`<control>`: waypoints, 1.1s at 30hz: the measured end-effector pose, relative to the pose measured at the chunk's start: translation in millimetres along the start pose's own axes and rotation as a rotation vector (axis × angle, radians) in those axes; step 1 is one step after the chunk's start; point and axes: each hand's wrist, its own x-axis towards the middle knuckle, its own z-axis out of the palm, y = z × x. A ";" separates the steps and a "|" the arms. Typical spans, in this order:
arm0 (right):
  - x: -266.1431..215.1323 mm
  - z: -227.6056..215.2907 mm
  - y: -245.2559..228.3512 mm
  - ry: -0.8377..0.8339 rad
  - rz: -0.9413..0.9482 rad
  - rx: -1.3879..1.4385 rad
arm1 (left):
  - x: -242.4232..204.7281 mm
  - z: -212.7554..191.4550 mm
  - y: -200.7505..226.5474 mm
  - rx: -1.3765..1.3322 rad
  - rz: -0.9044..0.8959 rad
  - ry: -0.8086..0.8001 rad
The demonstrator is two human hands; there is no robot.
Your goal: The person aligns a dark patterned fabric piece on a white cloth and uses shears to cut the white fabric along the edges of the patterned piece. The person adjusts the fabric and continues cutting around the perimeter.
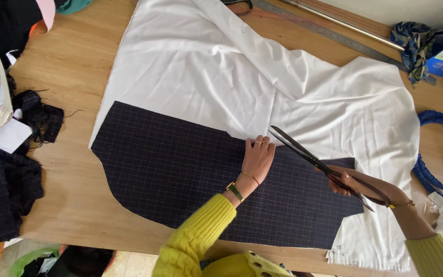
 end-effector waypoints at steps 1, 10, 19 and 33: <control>-0.8 2.3 -5.8 -0.002 -0.001 0.001 | -2.3 4.1 -0.6 0.002 -0.001 -0.001; -2.0 0.8 -13.9 0.005 0.011 -0.005 | 8.4 -3.5 -18.7 -0.122 0.053 0.180; 6.2 -3.9 -21.1 0.159 0.014 -0.103 | 42.0 11.6 -99.8 -0.012 -0.081 0.206; 0.5 2.9 -37.5 0.204 -0.082 -0.127 | 17.0 16.4 8.2 -0.107 0.201 -0.044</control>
